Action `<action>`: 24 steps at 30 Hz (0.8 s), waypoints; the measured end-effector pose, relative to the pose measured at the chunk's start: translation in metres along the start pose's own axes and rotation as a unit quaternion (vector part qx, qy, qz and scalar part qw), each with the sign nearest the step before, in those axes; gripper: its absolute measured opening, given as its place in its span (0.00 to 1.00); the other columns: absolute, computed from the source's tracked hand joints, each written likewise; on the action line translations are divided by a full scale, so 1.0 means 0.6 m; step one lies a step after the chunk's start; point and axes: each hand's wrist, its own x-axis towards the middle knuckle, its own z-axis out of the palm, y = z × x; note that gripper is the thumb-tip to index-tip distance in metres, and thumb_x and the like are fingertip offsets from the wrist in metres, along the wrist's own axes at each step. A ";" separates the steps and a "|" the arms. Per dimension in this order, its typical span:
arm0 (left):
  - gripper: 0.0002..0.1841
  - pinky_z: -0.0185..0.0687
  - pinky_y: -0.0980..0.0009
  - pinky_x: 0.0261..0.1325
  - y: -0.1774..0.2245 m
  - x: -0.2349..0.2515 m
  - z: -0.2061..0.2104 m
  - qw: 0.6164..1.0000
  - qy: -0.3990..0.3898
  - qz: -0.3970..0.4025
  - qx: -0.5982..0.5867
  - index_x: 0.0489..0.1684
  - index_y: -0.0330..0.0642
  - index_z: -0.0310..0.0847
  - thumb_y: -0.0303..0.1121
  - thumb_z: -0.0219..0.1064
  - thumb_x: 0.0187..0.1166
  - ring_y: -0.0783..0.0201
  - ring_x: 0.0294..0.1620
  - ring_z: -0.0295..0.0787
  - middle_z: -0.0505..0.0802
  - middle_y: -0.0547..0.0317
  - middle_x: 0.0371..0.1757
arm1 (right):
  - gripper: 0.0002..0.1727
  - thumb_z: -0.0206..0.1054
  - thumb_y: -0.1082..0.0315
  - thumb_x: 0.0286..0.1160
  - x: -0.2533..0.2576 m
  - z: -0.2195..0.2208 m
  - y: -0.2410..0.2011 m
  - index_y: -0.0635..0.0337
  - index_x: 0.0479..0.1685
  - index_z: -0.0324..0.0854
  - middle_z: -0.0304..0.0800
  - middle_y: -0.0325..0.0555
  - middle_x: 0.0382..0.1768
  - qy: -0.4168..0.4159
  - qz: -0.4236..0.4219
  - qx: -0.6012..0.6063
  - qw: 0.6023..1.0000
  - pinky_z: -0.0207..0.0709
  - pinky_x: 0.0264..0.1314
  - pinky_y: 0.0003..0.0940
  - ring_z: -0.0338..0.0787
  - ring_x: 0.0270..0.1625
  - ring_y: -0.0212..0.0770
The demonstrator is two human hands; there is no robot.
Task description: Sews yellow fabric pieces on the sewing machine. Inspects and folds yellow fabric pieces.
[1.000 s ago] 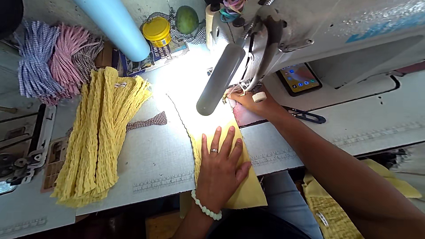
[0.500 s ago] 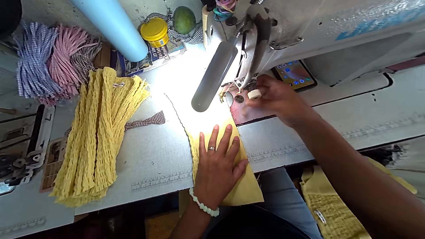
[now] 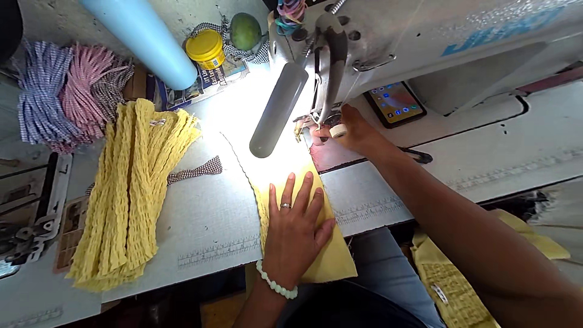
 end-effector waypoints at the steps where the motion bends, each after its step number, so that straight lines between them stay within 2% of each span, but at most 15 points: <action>1: 0.29 0.56 0.27 0.80 0.000 0.000 0.000 1.000 0.000 0.000 0.001 0.72 0.53 0.85 0.59 0.52 0.85 0.38 0.84 0.72 0.80 0.55 0.83 | 0.10 0.71 0.78 0.74 0.006 0.003 -0.001 0.77 0.48 0.79 0.86 0.64 0.45 -0.009 0.015 -0.005 1.000 0.76 0.58 0.49 0.86 0.52 0.53; 4: 0.29 0.56 0.26 0.80 0.000 0.001 0.000 1.000 0.000 0.002 0.002 0.72 0.53 0.86 0.60 0.52 0.85 0.38 0.84 0.72 0.81 0.55 0.83 | 0.11 0.71 0.76 0.76 0.018 0.013 0.001 0.77 0.49 0.80 0.87 0.66 0.47 -0.013 0.040 -0.017 0.999 0.76 0.60 0.52 0.87 0.54 0.56; 8: 0.29 0.55 0.26 0.81 0.001 0.000 0.000 1.000 -0.001 -0.002 -0.002 0.72 0.54 0.85 0.59 0.53 0.85 0.38 0.85 0.71 0.80 0.56 0.83 | 0.15 0.73 0.74 0.74 0.018 0.024 0.002 0.78 0.53 0.82 0.89 0.68 0.50 0.006 0.023 -0.010 1.000 0.76 0.65 0.54 0.89 0.58 0.59; 11: 0.29 0.55 0.27 0.81 0.000 0.000 0.000 1.000 0.001 0.000 0.002 0.72 0.54 0.86 0.59 0.52 0.85 0.38 0.85 0.71 0.80 0.56 0.83 | 0.16 0.74 0.73 0.72 0.017 0.029 0.004 0.76 0.54 0.83 0.90 0.67 0.50 0.021 0.008 0.003 1.000 0.76 0.65 0.54 0.89 0.58 0.57; 19: 0.29 0.55 0.27 0.81 0.001 0.000 -0.001 1.000 -0.001 -0.001 0.001 0.73 0.53 0.85 0.59 0.52 0.85 0.38 0.85 0.71 0.80 0.55 0.83 | 0.15 0.72 0.71 0.73 0.018 0.043 0.009 0.75 0.52 0.84 0.90 0.69 0.49 0.052 -0.008 -0.029 0.998 0.76 0.64 0.59 0.89 0.59 0.62; 24: 0.29 0.56 0.27 0.80 0.001 0.001 -0.001 1.000 -0.001 0.000 0.004 0.73 0.54 0.85 0.59 0.52 0.85 0.38 0.84 0.72 0.80 0.55 0.83 | 0.14 0.71 0.72 0.73 0.018 0.049 0.012 0.75 0.51 0.85 0.90 0.68 0.48 0.066 -0.013 -0.028 0.997 0.76 0.63 0.58 0.90 0.58 0.62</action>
